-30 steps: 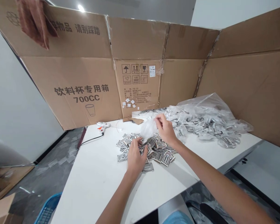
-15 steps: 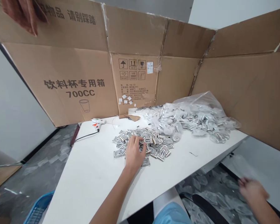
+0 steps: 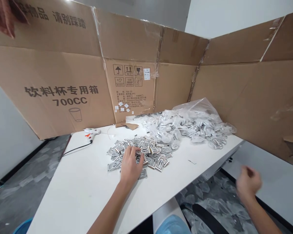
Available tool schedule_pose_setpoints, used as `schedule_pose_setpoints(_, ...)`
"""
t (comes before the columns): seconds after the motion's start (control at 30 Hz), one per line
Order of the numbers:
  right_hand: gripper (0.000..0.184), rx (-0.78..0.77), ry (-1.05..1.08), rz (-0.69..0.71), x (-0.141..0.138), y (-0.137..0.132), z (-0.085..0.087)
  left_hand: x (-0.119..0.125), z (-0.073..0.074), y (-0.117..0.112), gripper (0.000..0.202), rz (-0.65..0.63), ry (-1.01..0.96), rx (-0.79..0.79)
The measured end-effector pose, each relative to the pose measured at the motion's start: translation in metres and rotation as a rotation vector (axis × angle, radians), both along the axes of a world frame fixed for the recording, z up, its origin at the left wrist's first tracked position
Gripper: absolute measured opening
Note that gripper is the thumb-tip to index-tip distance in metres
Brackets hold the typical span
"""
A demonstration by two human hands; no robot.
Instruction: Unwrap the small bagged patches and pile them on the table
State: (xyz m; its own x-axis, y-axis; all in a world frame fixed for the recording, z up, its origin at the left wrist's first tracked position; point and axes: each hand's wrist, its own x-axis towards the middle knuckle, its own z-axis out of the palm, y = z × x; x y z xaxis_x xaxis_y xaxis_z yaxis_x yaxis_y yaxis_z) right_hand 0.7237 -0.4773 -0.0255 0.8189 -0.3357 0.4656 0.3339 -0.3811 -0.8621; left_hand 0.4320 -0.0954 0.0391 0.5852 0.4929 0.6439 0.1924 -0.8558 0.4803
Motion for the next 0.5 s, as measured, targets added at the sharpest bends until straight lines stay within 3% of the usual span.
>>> schedule_pose_setpoints(0.03,0.042,-0.009,0.01,0.065,0.005,0.016,0.003,0.0,0.0,0.0,0.009,-0.001,0.001,-0.002)
schedule_pose_setpoints(0.1,0.045,-0.092,0.012,0.361,0.01,0.059,0.011,0.0,0.001,0.0,0.01,-0.003,-0.007,-0.004)
schedule_pose_setpoints(0.17,0.038,-0.327,-0.061,0.765,0.009,0.106,0.018,-0.001,0.002,0.0,0.01,-0.013,-0.021,-0.005)
schedule_pose_setpoints(0.23,0.038,-0.555,-0.168,0.957,0.004,0.146,0.021,-0.002,0.003,-0.001,0.01,-0.021,-0.035,-0.003)
schedule_pose_setpoints(0.33,0.042,-0.685,-0.212,0.987,-0.005,0.18,0.018,-0.003,0.003,-0.002,0.009,-0.016,-0.036,-0.003)
schedule_pose_setpoints(0.5,0.025,-0.72,-0.202,0.962,-0.007,0.181,0.017,-0.003,0.002,-0.004,0.007,-0.019,-0.031,-0.004)
